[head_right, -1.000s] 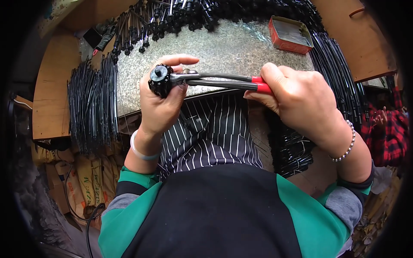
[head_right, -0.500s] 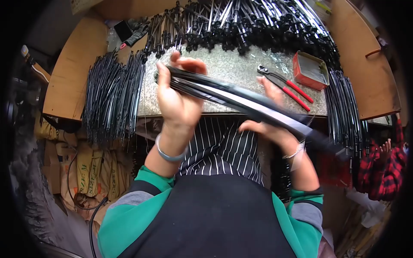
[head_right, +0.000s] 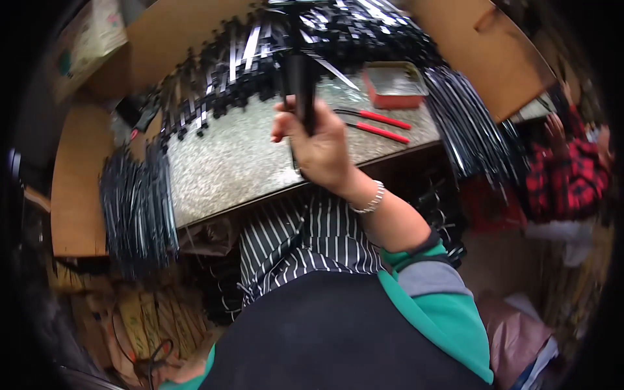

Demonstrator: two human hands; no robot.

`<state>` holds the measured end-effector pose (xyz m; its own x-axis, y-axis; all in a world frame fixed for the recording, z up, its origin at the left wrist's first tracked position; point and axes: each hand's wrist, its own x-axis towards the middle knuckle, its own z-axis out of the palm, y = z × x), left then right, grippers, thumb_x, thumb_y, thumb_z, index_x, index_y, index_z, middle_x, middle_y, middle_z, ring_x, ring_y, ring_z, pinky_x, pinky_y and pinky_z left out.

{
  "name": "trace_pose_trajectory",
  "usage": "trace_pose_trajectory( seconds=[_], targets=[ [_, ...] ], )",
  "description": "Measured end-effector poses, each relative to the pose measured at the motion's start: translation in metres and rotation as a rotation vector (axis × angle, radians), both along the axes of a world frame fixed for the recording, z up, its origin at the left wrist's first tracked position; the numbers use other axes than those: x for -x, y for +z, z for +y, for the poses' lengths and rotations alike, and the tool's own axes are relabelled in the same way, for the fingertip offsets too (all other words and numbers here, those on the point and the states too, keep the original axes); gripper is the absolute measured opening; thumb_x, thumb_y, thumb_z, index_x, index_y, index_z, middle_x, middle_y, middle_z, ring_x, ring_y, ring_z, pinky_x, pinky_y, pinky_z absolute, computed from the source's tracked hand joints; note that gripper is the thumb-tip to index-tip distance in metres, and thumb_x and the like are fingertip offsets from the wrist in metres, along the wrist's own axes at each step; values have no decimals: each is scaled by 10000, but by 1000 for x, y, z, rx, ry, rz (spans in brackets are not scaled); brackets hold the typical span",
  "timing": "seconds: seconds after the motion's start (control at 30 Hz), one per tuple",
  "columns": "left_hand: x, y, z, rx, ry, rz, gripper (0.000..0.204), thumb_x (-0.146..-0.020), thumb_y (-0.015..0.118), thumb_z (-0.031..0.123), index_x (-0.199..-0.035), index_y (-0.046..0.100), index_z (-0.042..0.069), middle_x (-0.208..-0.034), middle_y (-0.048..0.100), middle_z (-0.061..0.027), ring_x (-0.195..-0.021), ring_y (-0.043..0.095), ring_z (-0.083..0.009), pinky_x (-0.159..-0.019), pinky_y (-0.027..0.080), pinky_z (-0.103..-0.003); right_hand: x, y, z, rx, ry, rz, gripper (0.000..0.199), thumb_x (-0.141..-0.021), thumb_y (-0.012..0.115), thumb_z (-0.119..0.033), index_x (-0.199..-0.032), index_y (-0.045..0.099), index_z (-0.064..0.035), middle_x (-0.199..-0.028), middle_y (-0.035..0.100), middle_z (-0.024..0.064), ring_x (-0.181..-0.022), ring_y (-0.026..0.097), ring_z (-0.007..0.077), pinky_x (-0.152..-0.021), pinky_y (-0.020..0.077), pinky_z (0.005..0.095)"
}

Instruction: Assembling components onto bundles of black rods using pliers on a production floor.

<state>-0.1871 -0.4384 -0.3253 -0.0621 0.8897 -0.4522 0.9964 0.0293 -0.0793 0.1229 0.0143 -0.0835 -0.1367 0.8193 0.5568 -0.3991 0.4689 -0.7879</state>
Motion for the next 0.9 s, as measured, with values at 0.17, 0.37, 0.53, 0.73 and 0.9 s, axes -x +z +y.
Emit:
trace_pose_trajectory(
  seconds=[0.17, 0.37, 0.53, 0.73, 0.9],
  targets=[
    [-10, -35, 62, 83, -161, -77, 211, -794, 575, 272, -799, 614, 65, -814, 641, -162, -711, 636, -299, -584, 490, -430, -23, -17, 25, -77, -10, -11, 146, -900, 517, -80, -1022, 486, -6, -729, 552, 58, -639, 559, 108, -588, 498, 241],
    [-33, -51, 102, 182, -253, -139, 203, -796, 572, 264, -818, 616, 67, -817, 642, -163, -716, 637, -297, -591, 491, -423, -49, -23, 27, -134, -83, -122, 155, -886, 543, -93, -1004, 488, -10, -793, 551, 44, -660, 566, 82, -580, 509, 230],
    [-53, -56, 112, 272, -268, -166, 197, -797, 570, 257, -833, 618, 68, -819, 642, -164, -721, 638, -296, -596, 492, -418, -65, -31, 26, -153, -134, -176, 140, -888, 541, -112, -974, 483, -17, -757, 543, 32, -648, 562, 77, -567, 514, 226],
    [-71, -56, 114, 386, -254, -187, 193, -799, 567, 248, -851, 620, 70, -822, 643, -166, -726, 639, -294, -603, 493, -411, -73, -38, 30, -185, -145, -126, 140, -886, 549, -126, -959, 479, -28, -747, 541, 36, -635, 564, 78, -539, 500, 222],
    [-68, -44, 106, 473, -195, -197, 191, -800, 565, 241, -866, 622, 72, -825, 644, -167, -730, 639, -293, -608, 494, -406, -65, -44, 30, -181, -119, -86, 143, -886, 547, -118, -971, 477, -27, -744, 552, 40, -622, 573, 83, -527, 495, 222]
  ],
)
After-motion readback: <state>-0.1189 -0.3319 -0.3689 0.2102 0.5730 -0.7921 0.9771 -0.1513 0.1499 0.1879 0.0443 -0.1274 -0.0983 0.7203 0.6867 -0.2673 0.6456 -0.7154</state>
